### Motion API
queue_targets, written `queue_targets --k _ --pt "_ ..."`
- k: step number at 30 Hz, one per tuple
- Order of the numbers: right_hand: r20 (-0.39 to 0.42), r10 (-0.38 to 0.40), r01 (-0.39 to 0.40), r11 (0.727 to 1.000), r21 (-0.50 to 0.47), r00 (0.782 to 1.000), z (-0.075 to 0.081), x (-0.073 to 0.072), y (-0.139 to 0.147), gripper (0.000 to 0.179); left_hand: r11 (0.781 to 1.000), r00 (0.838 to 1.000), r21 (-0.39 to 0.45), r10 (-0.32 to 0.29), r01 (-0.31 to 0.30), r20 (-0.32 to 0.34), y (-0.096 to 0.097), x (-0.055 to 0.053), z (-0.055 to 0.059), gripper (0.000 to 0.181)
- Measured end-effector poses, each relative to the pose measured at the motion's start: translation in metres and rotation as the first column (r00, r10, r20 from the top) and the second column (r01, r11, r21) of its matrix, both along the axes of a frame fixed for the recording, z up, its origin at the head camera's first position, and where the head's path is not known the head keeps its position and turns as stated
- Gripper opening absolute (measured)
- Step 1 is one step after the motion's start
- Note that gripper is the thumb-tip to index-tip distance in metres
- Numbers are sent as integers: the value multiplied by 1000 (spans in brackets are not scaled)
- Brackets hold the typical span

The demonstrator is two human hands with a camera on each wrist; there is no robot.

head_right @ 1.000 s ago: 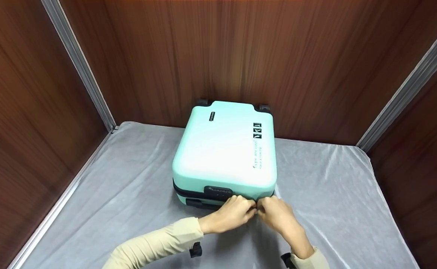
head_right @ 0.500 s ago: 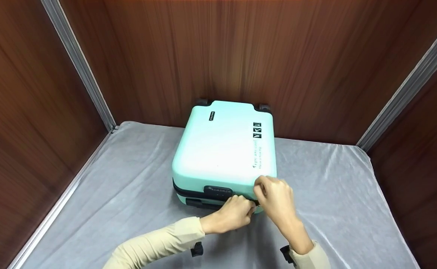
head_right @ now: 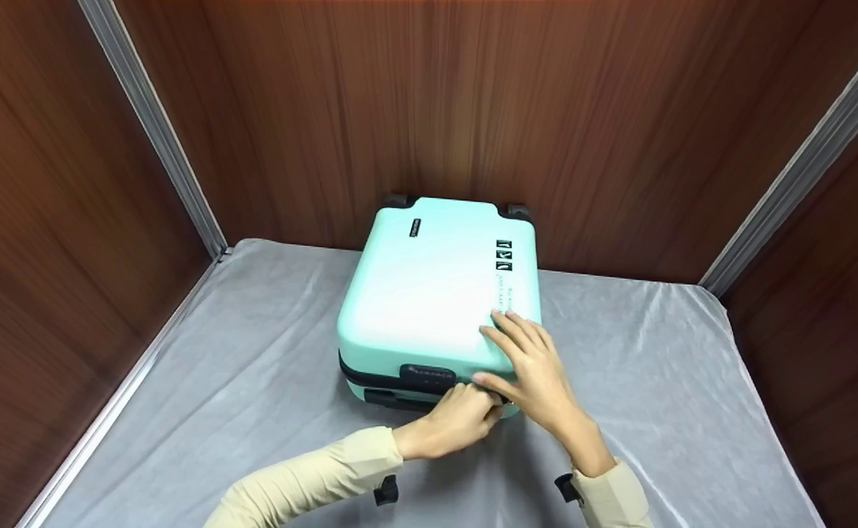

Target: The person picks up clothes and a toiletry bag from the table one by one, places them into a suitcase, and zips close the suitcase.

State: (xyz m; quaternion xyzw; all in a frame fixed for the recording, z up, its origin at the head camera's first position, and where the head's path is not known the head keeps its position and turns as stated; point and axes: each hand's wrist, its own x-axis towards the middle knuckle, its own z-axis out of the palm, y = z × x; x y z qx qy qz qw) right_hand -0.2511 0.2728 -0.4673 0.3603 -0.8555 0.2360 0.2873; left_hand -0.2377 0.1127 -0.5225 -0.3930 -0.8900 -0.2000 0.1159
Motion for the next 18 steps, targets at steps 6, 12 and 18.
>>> queue_targets --k 6,12,18 --pt "-46 33 -34 999 -33 998 -6 -5 5 71 999 998 39 -31 33 -46 -3 0 -3 29" --pt "-33 39 -41 998 -48 999 -5 -5 5 73 998 995 33 -46 49 -84 -6 1 -3 38" --pt "-60 45 -48 998 -43 997 -5 -5 7 74 998 996 35 -43 46 -81 -4 2 2 42"
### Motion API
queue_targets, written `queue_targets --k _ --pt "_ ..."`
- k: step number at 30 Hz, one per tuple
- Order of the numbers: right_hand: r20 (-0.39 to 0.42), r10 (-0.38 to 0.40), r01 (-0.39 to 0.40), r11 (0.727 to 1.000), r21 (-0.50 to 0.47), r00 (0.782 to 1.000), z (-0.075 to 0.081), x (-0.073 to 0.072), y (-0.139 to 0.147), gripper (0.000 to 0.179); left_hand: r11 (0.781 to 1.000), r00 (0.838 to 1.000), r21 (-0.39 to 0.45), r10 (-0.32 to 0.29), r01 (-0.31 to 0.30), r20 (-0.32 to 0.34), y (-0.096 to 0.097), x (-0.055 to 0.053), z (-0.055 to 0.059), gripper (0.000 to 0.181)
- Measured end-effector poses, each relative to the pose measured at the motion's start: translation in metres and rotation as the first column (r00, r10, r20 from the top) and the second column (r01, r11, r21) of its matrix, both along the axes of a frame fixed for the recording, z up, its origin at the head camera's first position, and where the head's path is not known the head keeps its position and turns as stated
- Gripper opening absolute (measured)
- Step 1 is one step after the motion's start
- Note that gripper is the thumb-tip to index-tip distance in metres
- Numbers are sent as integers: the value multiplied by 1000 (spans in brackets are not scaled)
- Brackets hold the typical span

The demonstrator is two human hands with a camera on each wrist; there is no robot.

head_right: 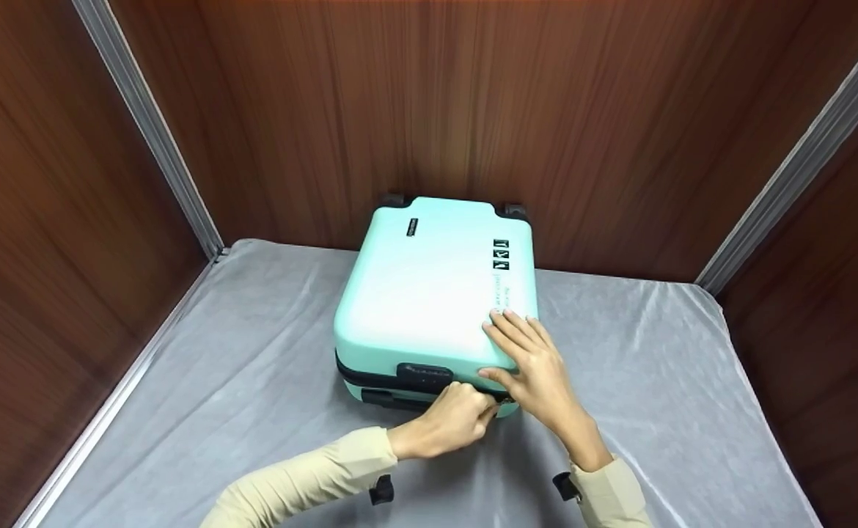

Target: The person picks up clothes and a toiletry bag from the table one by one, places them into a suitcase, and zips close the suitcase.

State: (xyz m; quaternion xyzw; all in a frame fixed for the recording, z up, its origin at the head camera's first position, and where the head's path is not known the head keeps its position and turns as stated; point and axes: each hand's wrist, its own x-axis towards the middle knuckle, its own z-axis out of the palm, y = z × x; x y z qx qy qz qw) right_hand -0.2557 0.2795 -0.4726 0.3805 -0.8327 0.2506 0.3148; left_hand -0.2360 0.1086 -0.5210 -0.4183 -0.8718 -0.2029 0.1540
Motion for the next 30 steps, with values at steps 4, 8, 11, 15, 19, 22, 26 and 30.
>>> queue_targets --k 4,8,11,15,19,22,26,30 --pt "-26 3 -3 1000 -16 1000 -1 0 -1 73 1000 1000 -7 -7 7 6 -1 1 1 40" --pt "-54 8 -9 1000 -12 998 -2 -1 -3 70 1000 1000 -3 -3 3 13 -3 2 0 39" --pt "-72 9 -9 1000 -11 997 -2 -1 -5 66 1000 1000 11 5 -5 20 -4 3 -3 39" --pt "-89 -4 2 1000 -22 996 -4 -1 -7 63 999 999 27 40 -40 9 -3 3 -8 30" --pt "-100 -12 9 999 -32 995 -5 -2 -7 62 995 995 -1 97 -97 -7 3 5 -11 16" --pt "-101 -15 11 999 -40 995 -6 -2 -8 62 994 994 -29 107 -107 -8 6 5 -13 15" --pt "-98 -43 41 999 -27 994 -7 -1 -8 60 994 995 -45 95 -95 -16 8 4 -14 27" --pt "-88 -85 84 996 -14 992 -8 0 -9 59 995 995 -50 83 -86 -59 7 2 -16 33"
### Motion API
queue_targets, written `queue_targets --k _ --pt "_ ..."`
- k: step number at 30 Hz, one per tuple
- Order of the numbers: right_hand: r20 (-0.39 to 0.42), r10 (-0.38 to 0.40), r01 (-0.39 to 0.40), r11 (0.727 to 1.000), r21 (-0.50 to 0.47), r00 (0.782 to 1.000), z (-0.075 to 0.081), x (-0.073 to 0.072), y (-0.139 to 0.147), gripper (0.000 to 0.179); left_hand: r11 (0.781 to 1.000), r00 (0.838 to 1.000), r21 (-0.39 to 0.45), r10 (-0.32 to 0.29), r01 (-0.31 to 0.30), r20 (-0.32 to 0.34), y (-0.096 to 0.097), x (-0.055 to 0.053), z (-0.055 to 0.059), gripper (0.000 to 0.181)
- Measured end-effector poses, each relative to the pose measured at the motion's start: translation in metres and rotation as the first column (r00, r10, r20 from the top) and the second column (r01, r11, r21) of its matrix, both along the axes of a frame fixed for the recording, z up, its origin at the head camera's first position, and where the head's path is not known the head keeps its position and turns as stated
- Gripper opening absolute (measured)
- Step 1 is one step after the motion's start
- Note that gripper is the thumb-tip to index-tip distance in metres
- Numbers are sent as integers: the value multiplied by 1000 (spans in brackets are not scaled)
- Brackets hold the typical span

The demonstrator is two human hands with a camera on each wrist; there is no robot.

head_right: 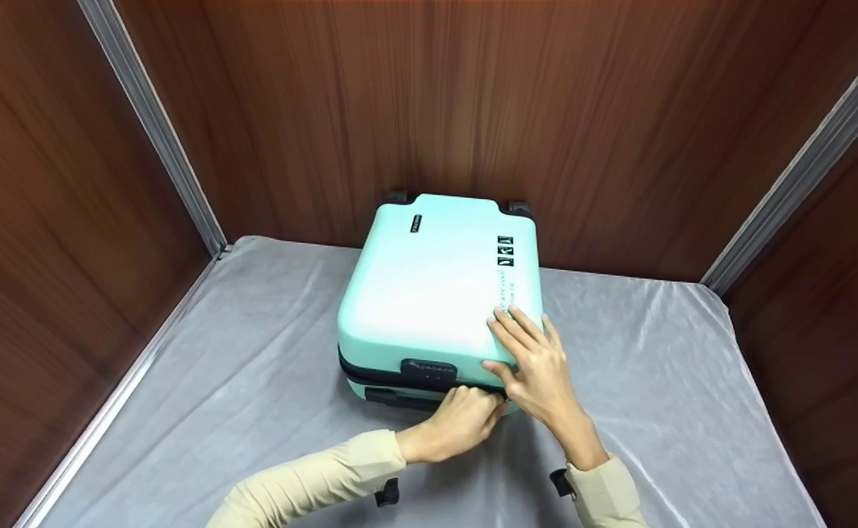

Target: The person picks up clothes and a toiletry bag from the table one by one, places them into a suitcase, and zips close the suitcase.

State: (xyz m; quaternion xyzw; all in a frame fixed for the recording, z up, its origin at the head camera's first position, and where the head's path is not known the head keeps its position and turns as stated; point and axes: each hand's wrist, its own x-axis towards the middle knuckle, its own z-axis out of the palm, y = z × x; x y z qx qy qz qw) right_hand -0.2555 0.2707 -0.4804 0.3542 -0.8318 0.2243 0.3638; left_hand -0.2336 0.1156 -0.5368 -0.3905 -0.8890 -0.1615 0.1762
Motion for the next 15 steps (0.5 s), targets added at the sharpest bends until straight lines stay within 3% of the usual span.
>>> queue_targets --k 6,10,15 --pt "44 -3 4 999 -35 999 0 -1 -6 57 1000 999 -7 -26 26 -48 -8 -1 1 33" --pt "13 8 -7 1000 -29 1000 -1 -2 -6 57 999 999 -11 -39 39 8 -25 0 3 34" --pt "29 13 -11 999 -51 999 1 0 4 58 997 991 78 -28 17 132 -54 0 3 39"
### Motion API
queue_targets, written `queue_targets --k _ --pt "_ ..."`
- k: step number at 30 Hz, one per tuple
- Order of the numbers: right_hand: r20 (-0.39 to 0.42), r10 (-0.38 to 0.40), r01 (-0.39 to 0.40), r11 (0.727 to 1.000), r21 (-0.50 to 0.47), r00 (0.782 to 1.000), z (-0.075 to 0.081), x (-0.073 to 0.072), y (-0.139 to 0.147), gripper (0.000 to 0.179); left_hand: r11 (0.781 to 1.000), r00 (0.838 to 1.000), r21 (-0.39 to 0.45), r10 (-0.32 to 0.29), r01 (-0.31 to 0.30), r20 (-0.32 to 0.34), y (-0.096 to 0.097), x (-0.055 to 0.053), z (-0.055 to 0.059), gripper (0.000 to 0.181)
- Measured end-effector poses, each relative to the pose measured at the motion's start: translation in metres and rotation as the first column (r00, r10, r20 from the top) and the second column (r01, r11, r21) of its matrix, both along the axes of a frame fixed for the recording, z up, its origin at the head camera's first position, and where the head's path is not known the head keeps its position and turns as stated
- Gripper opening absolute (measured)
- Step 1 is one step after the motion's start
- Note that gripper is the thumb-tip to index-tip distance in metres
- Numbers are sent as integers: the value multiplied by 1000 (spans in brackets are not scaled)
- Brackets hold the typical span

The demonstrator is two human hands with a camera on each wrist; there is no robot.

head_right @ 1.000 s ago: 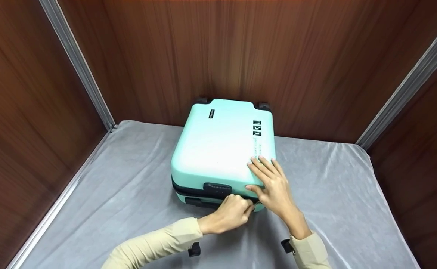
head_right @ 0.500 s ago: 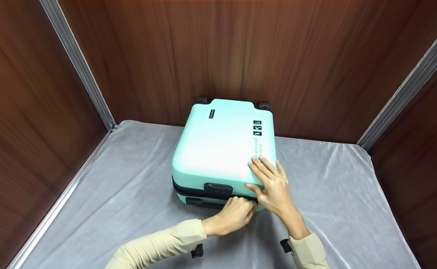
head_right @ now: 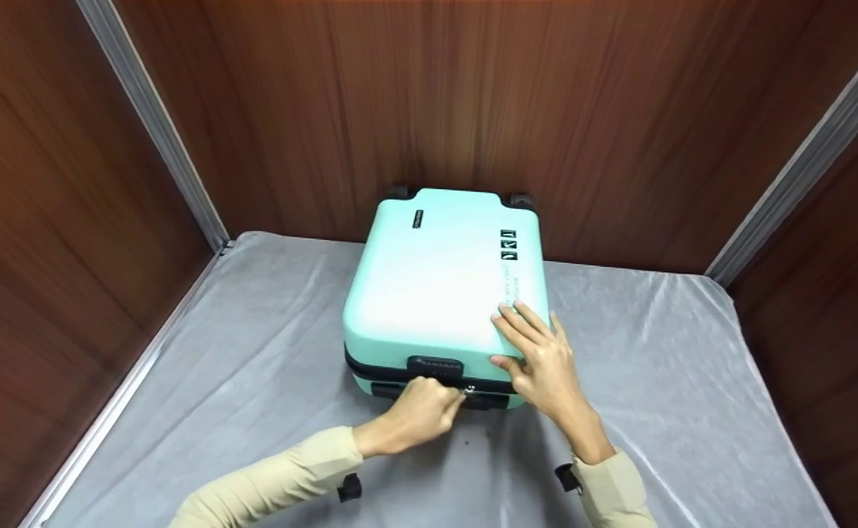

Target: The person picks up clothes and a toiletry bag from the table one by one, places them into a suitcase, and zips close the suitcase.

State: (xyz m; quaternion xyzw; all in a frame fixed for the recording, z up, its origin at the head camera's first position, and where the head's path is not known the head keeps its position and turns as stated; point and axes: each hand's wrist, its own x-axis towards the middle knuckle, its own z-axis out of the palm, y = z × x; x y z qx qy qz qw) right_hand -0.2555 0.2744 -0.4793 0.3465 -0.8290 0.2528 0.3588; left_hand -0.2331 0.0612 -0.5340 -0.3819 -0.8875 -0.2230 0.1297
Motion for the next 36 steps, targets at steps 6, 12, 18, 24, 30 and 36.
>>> queue_targets --k 6,12,18,24,30,36 --pt "68 -7 8 1000 -13 998 4 1 -1 66 999 1000 33 16 -16 20 -14 -3 -2 38" --pt "108 -24 25 1000 -1 994 7 4 1 73 1000 1000 32 -1 2 -28 -19 -9 -2 39" --pt "115 -31 29 999 18 993 8 4 0 72 999 997 34 -31 34 -64 -25 -11 -2 33" --pt "93 -48 43 998 51 995 8 4 -1 71 998 997 37 -40 43 -63 -31 -13 -3 31" --pt "85 -53 49 998 51 995 8 4 0 71 997 995 46 -50 54 -87 -34 -14 -4 37" --pt "100 -55 50 998 47 993 8 5 1 72 996 996 64 -56 60 -63 -41 -14 -5 39"
